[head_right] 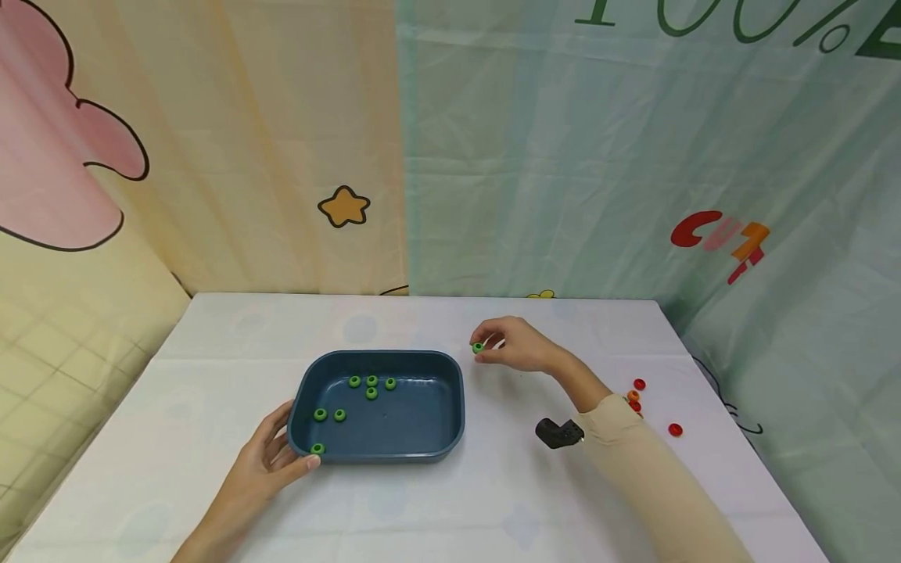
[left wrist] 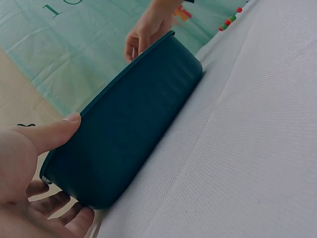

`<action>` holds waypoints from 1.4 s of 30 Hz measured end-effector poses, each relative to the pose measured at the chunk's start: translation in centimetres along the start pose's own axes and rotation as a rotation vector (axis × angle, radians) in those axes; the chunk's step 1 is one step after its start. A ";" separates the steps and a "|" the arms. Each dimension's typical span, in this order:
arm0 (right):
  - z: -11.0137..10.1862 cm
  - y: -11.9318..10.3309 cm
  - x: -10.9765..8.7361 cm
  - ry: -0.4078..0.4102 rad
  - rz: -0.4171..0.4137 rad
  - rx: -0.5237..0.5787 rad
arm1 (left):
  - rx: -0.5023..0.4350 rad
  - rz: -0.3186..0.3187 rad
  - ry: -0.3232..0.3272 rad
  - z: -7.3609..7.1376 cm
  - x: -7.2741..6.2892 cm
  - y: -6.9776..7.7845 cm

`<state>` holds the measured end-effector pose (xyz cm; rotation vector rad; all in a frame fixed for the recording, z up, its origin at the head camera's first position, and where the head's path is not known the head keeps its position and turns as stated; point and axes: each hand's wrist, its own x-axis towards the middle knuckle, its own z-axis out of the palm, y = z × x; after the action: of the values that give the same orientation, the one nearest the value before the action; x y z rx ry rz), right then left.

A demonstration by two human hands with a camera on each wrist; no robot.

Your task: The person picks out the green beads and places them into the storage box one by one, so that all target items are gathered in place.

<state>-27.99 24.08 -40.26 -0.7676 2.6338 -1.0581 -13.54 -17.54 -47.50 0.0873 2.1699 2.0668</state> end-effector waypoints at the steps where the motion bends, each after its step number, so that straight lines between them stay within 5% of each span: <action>1: 0.1 -0.2 0.2 -0.005 -0.004 -0.003 | 0.000 -0.002 0.000 0.0 0.0 0.0; 30: 4.1 -5.9 7.7 -0.146 -0.167 0.006 | 0.024 -0.001 0.010 -0.2 0.1 -0.1; 42: 6.1 -7.1 9.4 -0.184 -0.221 0.021 | 0.025 -0.003 0.006 0.0 0.2 -0.1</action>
<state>-30.93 11.14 -39.68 -1.1158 2.4224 -1.0110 -13.69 -17.57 -47.62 0.0803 2.1990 2.0412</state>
